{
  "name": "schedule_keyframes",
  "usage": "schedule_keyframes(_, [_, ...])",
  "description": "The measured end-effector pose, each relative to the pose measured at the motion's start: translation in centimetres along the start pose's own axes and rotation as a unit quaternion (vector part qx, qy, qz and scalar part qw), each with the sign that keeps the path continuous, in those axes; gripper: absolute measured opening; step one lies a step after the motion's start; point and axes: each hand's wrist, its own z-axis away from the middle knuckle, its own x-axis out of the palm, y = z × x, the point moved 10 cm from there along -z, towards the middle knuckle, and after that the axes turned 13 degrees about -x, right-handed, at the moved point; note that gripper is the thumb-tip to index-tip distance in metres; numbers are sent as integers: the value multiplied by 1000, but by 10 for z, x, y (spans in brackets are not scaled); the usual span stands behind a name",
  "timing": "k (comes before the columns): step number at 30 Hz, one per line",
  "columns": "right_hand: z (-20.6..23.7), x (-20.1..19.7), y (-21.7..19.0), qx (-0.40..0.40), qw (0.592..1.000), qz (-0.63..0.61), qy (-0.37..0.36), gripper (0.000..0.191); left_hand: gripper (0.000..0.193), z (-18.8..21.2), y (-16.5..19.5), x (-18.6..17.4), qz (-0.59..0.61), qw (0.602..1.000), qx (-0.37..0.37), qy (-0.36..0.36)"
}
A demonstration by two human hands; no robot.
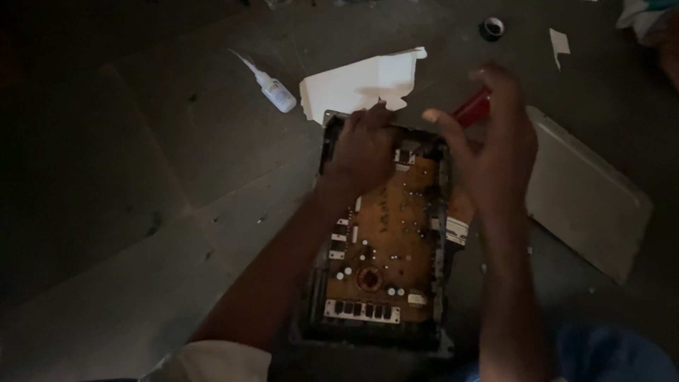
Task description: The person sits on the floor and uses a red-handled screwdriver to remove screws from a circuit board inside a metal casing. They then place the board into the casing and continue to secure it with screws.
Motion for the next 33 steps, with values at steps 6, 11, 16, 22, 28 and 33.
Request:
schedule_keyframes(6, [3,16,16,133,971,-195,-38,57,18,-4,-33,-18,-2,991,-95,-98])
schedule_keyframes(11, [-2,12,6,71,995,-72,-8,56,22,1,-33,-23,-5,984,-100,-147])
schedule_keyframes(16, [1,17,9,91,972,-214,-40,46,31,-1,-36,-26,-1,991,-60,-117])
schedule_keyframes(22, [3,7,18,116,993,-34,3,55,24,5,-31,-41,29,998,-15,-50])
schedule_keyframes(28, [1,12,12,74,982,-161,-63,41,37,8,-23,-50,-4,995,-40,-91])
schedule_keyframes(33, [-2,21,23,163,959,-209,-103,51,41,7,-19,-56,-25,994,-73,-79])
